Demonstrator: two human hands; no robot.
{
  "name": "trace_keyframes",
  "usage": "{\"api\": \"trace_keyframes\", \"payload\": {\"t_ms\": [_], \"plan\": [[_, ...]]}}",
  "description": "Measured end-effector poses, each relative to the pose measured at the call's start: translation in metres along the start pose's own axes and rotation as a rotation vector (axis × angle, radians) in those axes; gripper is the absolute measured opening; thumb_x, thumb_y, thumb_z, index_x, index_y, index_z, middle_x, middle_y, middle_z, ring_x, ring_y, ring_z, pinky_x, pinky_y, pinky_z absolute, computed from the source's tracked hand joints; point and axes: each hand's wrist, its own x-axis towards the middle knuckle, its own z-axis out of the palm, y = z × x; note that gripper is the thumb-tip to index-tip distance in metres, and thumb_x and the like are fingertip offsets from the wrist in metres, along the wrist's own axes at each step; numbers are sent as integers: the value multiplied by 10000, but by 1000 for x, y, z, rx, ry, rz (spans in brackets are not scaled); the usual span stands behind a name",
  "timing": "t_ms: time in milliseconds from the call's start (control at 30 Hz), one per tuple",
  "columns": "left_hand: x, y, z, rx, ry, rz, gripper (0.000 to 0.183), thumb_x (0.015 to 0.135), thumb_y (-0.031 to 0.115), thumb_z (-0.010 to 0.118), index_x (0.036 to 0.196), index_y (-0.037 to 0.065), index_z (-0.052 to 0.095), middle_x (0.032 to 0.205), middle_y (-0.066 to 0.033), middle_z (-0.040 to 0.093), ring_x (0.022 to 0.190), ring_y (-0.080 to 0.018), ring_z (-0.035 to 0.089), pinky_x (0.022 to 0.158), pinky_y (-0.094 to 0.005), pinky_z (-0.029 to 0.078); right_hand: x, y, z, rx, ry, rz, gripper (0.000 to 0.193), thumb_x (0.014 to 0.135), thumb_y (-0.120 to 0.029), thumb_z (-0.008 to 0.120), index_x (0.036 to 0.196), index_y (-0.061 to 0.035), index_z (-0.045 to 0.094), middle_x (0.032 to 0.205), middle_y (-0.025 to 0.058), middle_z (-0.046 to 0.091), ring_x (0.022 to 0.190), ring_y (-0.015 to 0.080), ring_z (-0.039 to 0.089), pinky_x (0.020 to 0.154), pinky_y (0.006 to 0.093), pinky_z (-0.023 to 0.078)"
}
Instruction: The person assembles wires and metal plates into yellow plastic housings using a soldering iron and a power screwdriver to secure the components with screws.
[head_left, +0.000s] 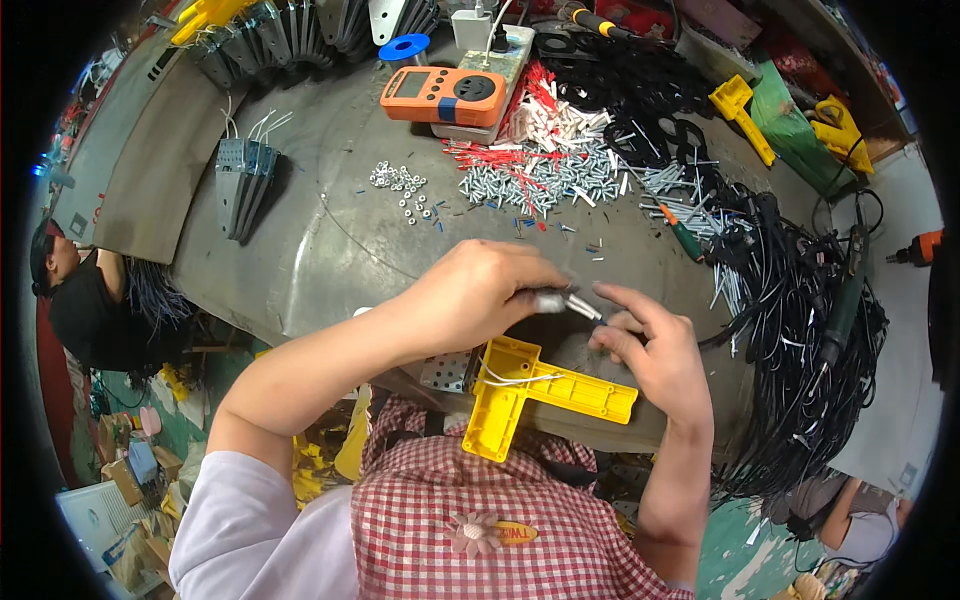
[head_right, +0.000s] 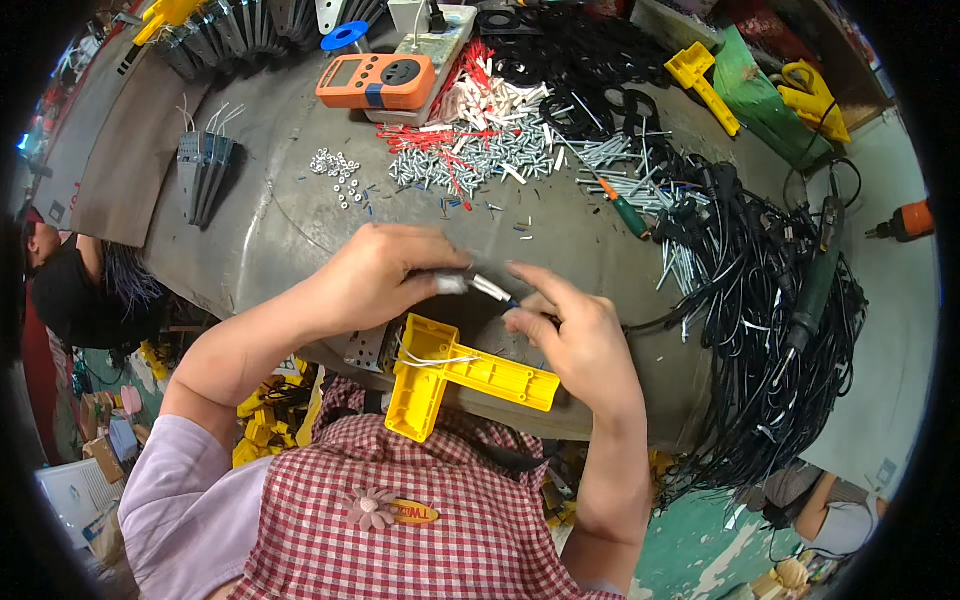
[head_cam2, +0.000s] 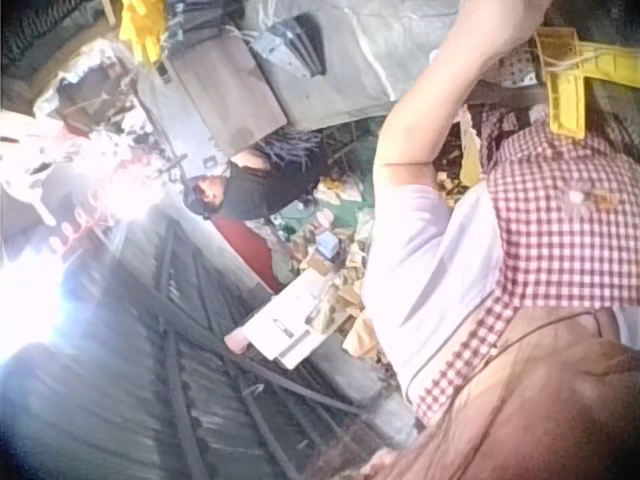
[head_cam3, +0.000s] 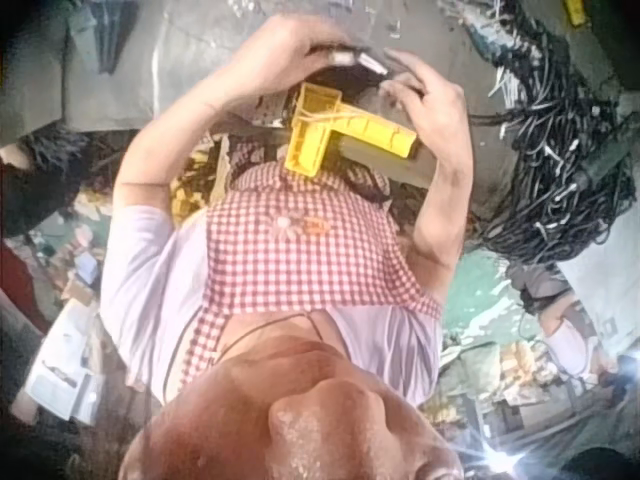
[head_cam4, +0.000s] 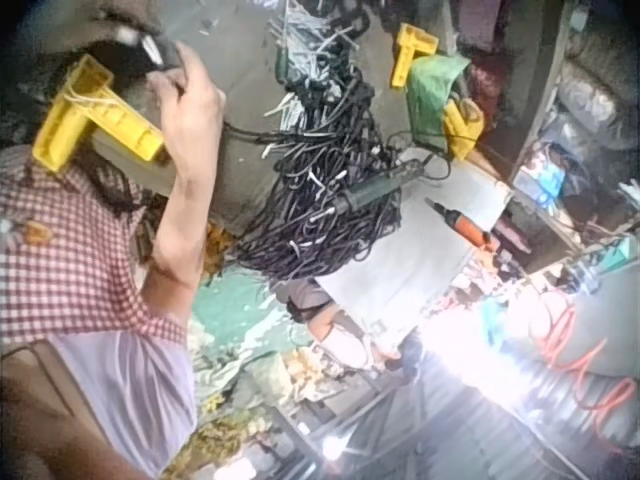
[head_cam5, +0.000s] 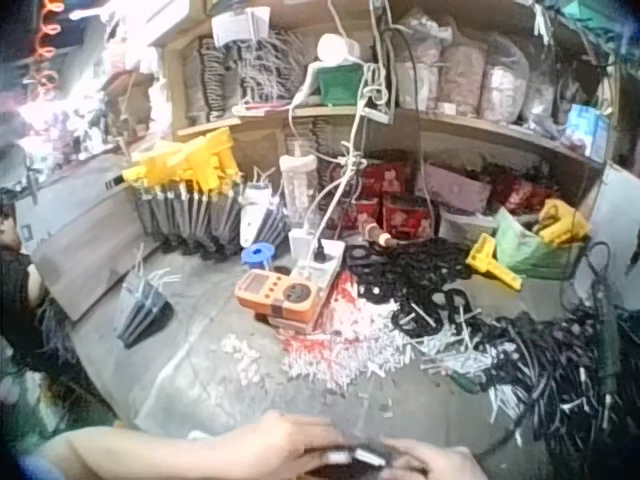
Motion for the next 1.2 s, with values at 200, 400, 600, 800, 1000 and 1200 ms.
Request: {"api": "trace_keyframes", "payload": {"t_ms": [200, 400, 600, 800, 1000, 1200], "plan": [[-8, 6, -9, 226, -69, -93, 146, 773, 94, 610, 900, 25, 603, 844, -120, 615, 813, -327, 602, 702, -385, 487, 14, -6, 19, -352, 70, -392, 211, 822, -155, 623, 996, -37, 604, 875, 178, 631, 780, 354, 608, 672, 411, 487], [8, -46, -11, 372, 112, -241, 174, 784, 182, 626, 886, 41, 632, 922, -133, 593, 909, -315, 558, 793, -397, 448, 25, 32, 7, 48, 360, -33, 201, 931, -201, 504, 950, -12, 569, 655, 84, 595, 596, 169, 574, 540, 296, 425], [42, -54, 14, 704, 330, -228, 255, 668, 190, 713, 768, -19, 606, 970, -129, 541, 972, -294, 499, 843, -380, 421, 27, 34, 10, 337, 229, 30, 220, 951, -216, 483, 980, -3, 529, 594, 9, 506, 534, 48, 428, 498, 213, 353], [25, -48, 7, 407, 305, -238, 181, 694, 104, 675, 820, 0, 598, 910, -119, 575, 835, -266, 566, 761, -354, 457, 32, 37, 10, 533, 244, 85, 154, 920, -146, 531, 1002, -16, 539, 661, -2, 541, 579, 40, 444, 548, 188, 357], [12, 9, 7, -91, 178, -260, 152, 786, 95, 635, 913, 18, 604, 813, -85, 626, 705, -148, 586, 667, -284, 472, 36, 12, 11, 520, 171, -51, 144, 838, -89, 647, 962, -20, 619, 741, -46, 546, 637, 16, 416, 584, 171, 343], [1, 5, 21, -905, 401, -382, 399, 805, 78, 645, 1141, -47, 471, 948, -96, 614, 883, -155, 595, 768, -281, 491, 23, 1, 21, 529, 291, -67, 87, 814, -89, 681, 858, -18, 654, 674, -72, 517, 605, 3, 389, 548, 158, 299]]}}
